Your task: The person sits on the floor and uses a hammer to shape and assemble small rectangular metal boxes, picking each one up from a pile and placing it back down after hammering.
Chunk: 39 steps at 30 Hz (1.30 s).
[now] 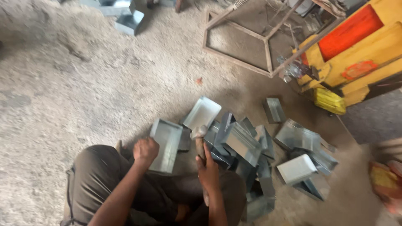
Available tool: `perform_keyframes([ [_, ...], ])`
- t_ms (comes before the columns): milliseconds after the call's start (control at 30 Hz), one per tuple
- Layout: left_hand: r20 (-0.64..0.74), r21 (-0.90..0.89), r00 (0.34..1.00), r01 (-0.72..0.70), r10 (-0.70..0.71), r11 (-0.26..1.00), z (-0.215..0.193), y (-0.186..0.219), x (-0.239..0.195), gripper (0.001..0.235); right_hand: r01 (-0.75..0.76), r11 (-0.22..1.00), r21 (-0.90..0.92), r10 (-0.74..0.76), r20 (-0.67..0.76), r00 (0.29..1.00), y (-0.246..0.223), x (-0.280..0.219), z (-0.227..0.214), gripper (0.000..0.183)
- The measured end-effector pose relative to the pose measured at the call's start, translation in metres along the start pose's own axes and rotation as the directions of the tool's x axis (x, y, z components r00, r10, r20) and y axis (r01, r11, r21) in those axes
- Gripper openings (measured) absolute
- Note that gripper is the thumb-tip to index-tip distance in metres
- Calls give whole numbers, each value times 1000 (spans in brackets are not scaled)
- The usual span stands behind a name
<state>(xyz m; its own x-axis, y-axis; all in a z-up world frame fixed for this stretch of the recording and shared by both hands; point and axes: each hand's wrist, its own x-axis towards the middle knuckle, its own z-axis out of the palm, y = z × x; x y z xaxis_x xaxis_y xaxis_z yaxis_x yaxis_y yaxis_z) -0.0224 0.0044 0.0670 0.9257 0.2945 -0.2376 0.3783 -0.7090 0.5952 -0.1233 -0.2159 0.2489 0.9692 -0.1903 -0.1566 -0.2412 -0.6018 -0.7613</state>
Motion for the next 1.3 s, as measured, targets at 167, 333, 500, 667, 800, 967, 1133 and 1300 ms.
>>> perform_keyframes([
  [167,-172,-224,953,-286,251,932,-52,35,-7,40,14,943,333,0,-44,999,-21,-22,-37,68],
  [333,-328,-373,853,-513,407,774,-45,37,7,46,212,837,504,-183,-108,977,-66,-35,-70,73],
  [500,-324,-372,803,-594,500,713,-37,31,11,47,425,718,551,-343,-252,905,-100,-52,-83,73],
  [667,-277,-432,828,-560,487,707,-39,32,14,33,550,637,541,-422,-353,835,-130,-60,-102,76],
  [800,-295,-379,813,-581,501,720,-42,33,13,36,666,579,471,-500,-440,746,-137,-47,-114,79],
  [967,-323,-383,803,-594,500,707,-40,33,11,36,645,764,9,-629,-212,748,-117,-14,-78,69],
  [1133,-276,-366,846,-531,456,765,-43,37,7,37,190,961,-203,-165,133,977,-110,-10,-91,69],
  [1300,-306,-377,833,-551,461,744,-38,33,6,41,183,974,135,-176,-59,983,-104,-25,-108,72],
])
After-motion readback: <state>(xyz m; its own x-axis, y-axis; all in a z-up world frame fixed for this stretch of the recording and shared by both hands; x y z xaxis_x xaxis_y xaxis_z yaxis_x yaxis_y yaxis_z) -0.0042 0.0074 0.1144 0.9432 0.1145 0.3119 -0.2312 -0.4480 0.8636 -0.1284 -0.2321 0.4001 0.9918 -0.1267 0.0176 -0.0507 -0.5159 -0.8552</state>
